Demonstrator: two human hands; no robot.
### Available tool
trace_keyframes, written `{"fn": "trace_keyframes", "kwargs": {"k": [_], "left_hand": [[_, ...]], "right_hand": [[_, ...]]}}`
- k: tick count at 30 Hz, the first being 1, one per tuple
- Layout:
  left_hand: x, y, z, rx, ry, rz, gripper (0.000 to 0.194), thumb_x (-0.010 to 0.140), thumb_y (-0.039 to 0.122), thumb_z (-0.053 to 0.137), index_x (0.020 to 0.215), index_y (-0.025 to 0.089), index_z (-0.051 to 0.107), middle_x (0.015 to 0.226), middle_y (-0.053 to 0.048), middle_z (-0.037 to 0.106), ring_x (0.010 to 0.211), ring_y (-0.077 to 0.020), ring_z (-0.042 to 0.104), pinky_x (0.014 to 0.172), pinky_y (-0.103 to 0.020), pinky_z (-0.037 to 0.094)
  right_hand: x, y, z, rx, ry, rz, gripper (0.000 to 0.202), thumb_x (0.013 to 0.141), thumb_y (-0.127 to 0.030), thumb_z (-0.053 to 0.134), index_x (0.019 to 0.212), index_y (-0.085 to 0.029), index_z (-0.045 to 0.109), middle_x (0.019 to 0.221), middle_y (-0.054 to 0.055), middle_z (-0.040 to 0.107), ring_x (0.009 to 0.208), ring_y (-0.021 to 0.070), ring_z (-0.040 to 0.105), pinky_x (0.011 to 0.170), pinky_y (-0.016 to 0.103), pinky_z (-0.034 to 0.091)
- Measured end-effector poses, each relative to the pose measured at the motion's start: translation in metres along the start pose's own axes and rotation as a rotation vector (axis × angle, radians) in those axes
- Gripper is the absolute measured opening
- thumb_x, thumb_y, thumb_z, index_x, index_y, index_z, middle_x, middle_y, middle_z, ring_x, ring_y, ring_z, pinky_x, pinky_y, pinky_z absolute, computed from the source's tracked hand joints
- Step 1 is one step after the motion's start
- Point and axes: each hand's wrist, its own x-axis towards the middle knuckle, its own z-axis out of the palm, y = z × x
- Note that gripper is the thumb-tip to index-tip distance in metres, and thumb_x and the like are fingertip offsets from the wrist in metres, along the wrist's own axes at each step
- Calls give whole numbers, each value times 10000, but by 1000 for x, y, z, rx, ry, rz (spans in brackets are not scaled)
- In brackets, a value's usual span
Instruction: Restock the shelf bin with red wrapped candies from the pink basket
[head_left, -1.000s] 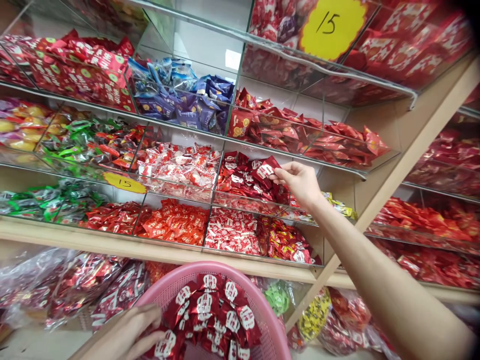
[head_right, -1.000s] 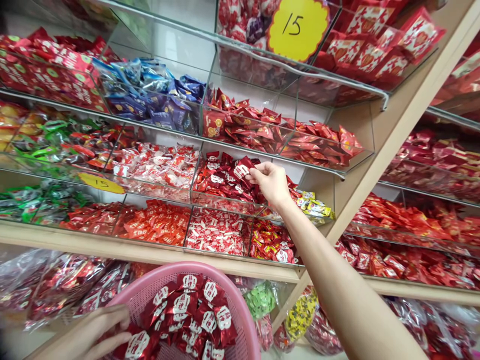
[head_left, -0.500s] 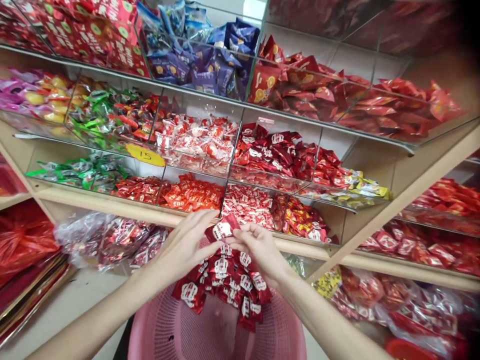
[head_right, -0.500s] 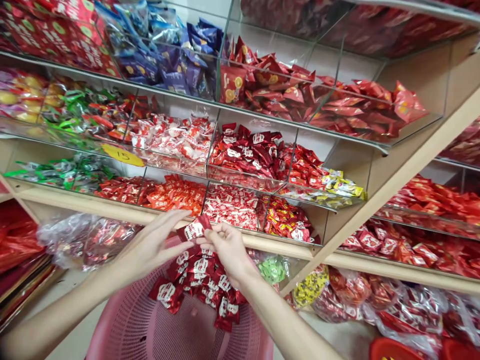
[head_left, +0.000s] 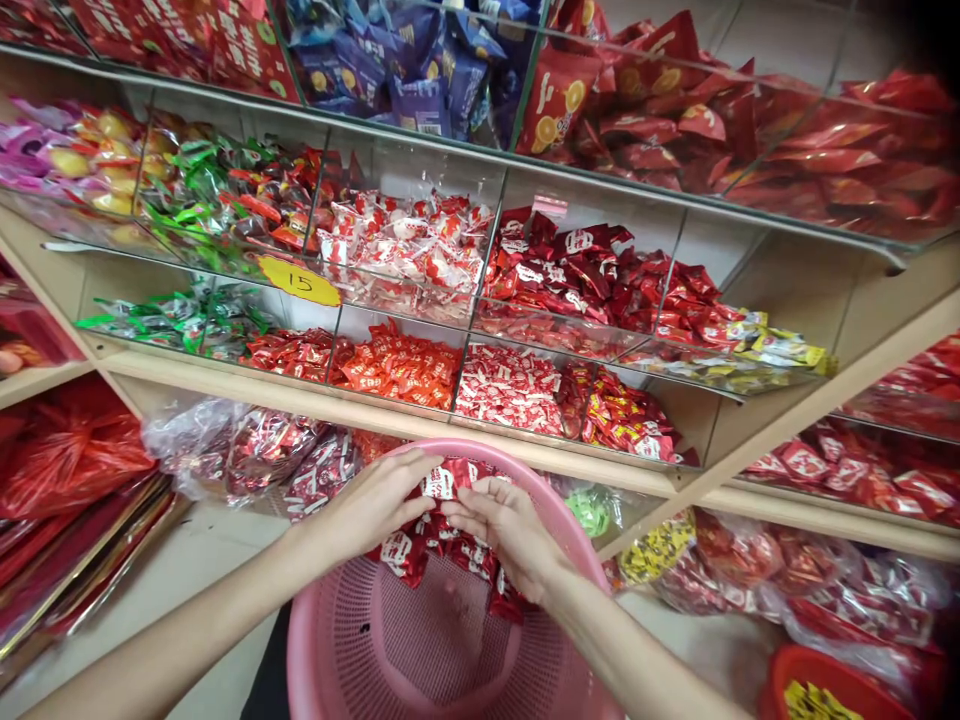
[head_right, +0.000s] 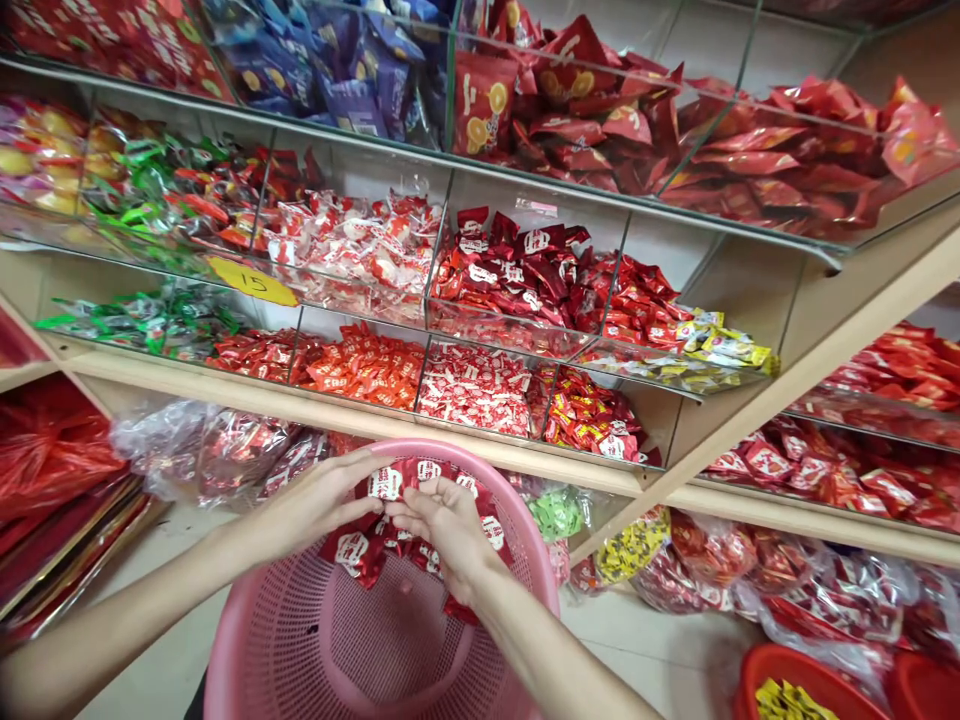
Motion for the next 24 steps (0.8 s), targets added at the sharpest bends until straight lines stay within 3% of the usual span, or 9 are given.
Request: {"fn": "trace_keyframes", "kwargs": {"k": [7, 10, 15, 18, 24], "left_hand": [[-28, -18, 24, 139, -226, -44, 406, 795, 213, 586, 1184, 138, 495, 1189, -129, 582, 1077, -249, 550, 883, -371, 456], [-36, -17, 30, 229, -289, -67, 413, 743, 189, 636, 1137, 136, 528, 1128, -115, 611, 1061, -261, 550, 898, -391, 441], [-36, -12, 31, 338, -304, -119, 391, 733, 112, 606, 1120, 135, 560, 1131, -120, 618, 1093, -271, 528, 945, -414, 402], [-36, -13, 35, 367, -327, -154, 355, 763, 45, 517, 1103, 122, 584, 1219, -155, 571, 1190, -291, 462, 986, -437, 365], [-37, -25, 48, 310, -353, -169, 467, 791, -5, 356, 1213, 105, 524, 1261, -177, 541, 1229, -285, 434, 1023, -479, 310]], "right_hand": [[0, 56, -8, 71, 6, 277, 278, 620, -255, 767, 715, -142, 532, 690, 62, 699, 678, 135, 676, 676, 232, 521], [1, 72, -6, 76, 44, 313, 207, 678, -202, 710, 704, -144, 513, 681, 67, 698, 666, 132, 674, 662, 231, 520], [4, 76, 3, -94, 83, 420, 119, 819, -130, 517, 707, -149, 481, 621, 40, 670, 540, 104, 639, 538, 202, 494], [8, 77, 8, -183, 90, 485, 129, 834, -132, 482, 709, -157, 470, 581, 24, 649, 483, 110, 618, 472, 198, 473], [16, 82, 11, -235, 81, 479, 146, 838, -152, 482, 696, -169, 456, 530, 3, 625, 416, 103, 584, 407, 175, 432]]}}
